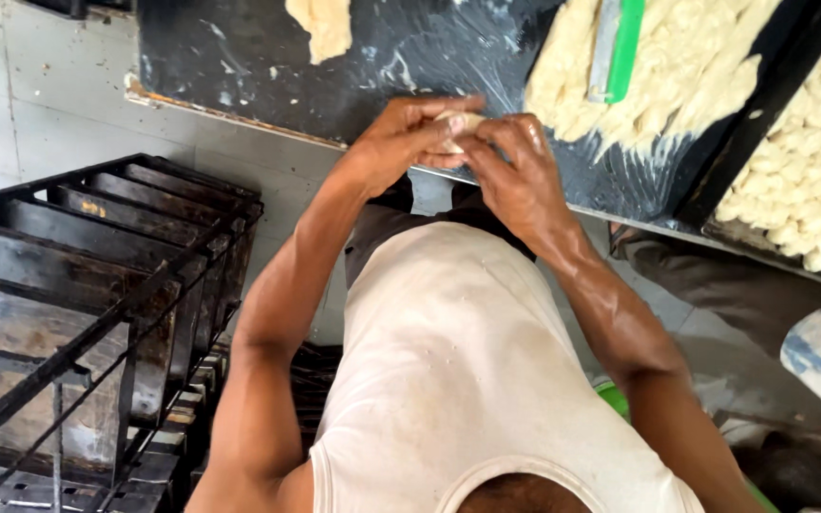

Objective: The person divides sections of dough using a scraper, rolls small pieces into balls by hand, and arranges them on a large baking tray.

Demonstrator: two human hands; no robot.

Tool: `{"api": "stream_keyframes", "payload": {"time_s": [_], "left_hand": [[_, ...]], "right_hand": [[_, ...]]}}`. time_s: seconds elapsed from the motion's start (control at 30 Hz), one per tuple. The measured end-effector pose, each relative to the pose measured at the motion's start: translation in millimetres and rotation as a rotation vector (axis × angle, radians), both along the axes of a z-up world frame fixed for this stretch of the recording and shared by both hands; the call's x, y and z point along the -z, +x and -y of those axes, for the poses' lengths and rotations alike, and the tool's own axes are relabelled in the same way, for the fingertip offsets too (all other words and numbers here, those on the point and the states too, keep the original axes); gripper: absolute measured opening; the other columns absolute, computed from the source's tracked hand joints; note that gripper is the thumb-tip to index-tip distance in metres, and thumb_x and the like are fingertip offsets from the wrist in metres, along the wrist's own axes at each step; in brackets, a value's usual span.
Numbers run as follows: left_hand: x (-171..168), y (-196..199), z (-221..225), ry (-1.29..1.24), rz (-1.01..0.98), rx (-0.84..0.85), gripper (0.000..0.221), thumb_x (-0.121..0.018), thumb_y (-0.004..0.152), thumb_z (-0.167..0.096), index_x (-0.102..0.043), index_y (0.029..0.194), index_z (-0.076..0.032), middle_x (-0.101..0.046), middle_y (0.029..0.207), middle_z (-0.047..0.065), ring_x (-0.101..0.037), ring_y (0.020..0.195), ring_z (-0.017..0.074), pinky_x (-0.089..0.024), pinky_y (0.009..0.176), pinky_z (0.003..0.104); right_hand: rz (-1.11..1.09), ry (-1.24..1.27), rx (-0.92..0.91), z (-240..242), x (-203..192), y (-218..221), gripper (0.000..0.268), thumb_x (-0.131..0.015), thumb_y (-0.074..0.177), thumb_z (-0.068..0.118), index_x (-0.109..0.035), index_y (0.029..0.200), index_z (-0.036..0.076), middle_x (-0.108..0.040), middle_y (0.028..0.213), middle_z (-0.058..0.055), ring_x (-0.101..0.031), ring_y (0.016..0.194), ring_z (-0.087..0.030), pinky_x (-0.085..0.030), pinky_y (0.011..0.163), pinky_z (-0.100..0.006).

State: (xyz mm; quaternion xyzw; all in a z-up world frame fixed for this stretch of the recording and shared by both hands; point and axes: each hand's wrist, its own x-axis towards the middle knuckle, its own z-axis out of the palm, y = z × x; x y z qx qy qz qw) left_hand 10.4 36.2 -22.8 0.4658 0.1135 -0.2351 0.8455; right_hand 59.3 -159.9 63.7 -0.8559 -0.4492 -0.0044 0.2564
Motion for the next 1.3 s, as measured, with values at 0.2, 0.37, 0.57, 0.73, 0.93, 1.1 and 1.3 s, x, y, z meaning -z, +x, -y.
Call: {"api": "stream_keyframes", "payload": {"time_s": [0.2, 0.37, 0.57, 0.73, 0.93, 1.1, 1.3], "left_hand": [[-22.7, -10.8, 15.3, 0.255, 0.236, -0.077, 0.028, -0.072, 0.099, 0.003, -0.069, 0.127, -0.002, -0.054, 0.147, 0.016, -0.061, 0.098, 0.0214, -0.052, 0.08, 0.037], [-27.0, -9.7, 22.3, 0.728, 0.512, -0.147, 0.032, -0.079, 0.095, -0.014, -0.072, 0.126, -0.01, -0.073, 0.12, 0.013, -0.071, 0.102, 0.018, -0.061, 0.084, 0.033], [-10.2, 3.5, 35.2, 0.891, 0.28, -0.006, 0.025, -0.073, 0.098, -0.013, -0.073, 0.122, -0.005, -0.079, 0.101, 0.014, -0.077, 0.08, 0.018, -0.062, 0.074, 0.034], [2.4, 24.3, 75.2, 0.659, 0.455, -0.038, 0.028, -0.072, 0.094, -0.007, -0.074, 0.121, 0.002, -0.079, 0.103, 0.015, -0.076, 0.083, 0.0169, -0.063, 0.075, 0.031], [0.7, 53.4, 144.3, -0.021, -0.149, 0.083, 0.027, -0.059, 0.105, -0.005, -0.069, 0.129, 0.002, -0.074, 0.114, 0.013, -0.076, 0.1, 0.0205, -0.068, 0.091, 0.031], [-47.6, 78.4, 212.8, 0.069, 0.245, 0.31, 0.035, -0.058, 0.103, 0.011, -0.07, 0.133, -0.002, -0.067, 0.14, 0.016, -0.065, 0.123, 0.0228, -0.056, 0.104, 0.031], [-85.1, 121.5, 268.6, 0.27, 0.453, 0.258, 0.043, -0.052, 0.1, 0.009, -0.062, 0.138, -0.008, -0.034, 0.162, 0.013, -0.044, 0.147, 0.0236, -0.045, 0.119, 0.036]], "right_hand": [[-1.305, 0.542, 0.362, 19.0, 4.2, 19.1, 0.041, -0.077, 0.078, -0.008, -0.07, 0.114, 0.01, -0.067, 0.107, 0.001, -0.064, 0.098, -0.007, -0.056, 0.082, -0.021], [-0.753, 0.347, 0.188, 24.6, 11.7, 22.6, 0.02, -0.077, 0.098, -0.009, -0.074, 0.114, 0.002, -0.07, 0.111, -0.011, -0.065, 0.091, -0.016, -0.053, 0.075, -0.025], [-1.303, 0.51, -0.586, 61.6, -24.4, 61.5, 0.016, -0.073, 0.089, 0.006, -0.07, 0.105, 0.007, -0.073, 0.099, -0.008, -0.071, 0.093, -0.019, -0.061, 0.083, -0.032], [-0.765, 0.058, 0.08, 92.3, -4.9, 44.0, 0.021, -0.078, 0.095, 0.01, -0.072, 0.114, 0.004, -0.069, 0.107, -0.01, -0.072, 0.094, -0.024, -0.06, 0.08, -0.04], [-0.119, 0.063, 0.202, 154.2, -4.0, 7.6, 0.038, -0.08, 0.087, 0.0, -0.07, 0.123, -0.002, -0.061, 0.123, -0.014, -0.06, 0.115, -0.035, -0.055, 0.097, -0.048], [-0.247, 0.42, 0.471, 210.5, -13.8, 24.8, 0.027, -0.076, 0.094, 0.0, -0.066, 0.117, 0.006, -0.061, 0.128, -0.013, -0.062, 0.119, -0.031, -0.055, 0.094, -0.045], [-0.171, 0.088, 0.905, 363.7, -12.0, 46.5, 0.031, -0.078, 0.1, 0.011, -0.068, 0.129, 0.007, -0.076, 0.121, -0.011, -0.07, 0.108, -0.022, -0.059, 0.088, -0.032]]}}
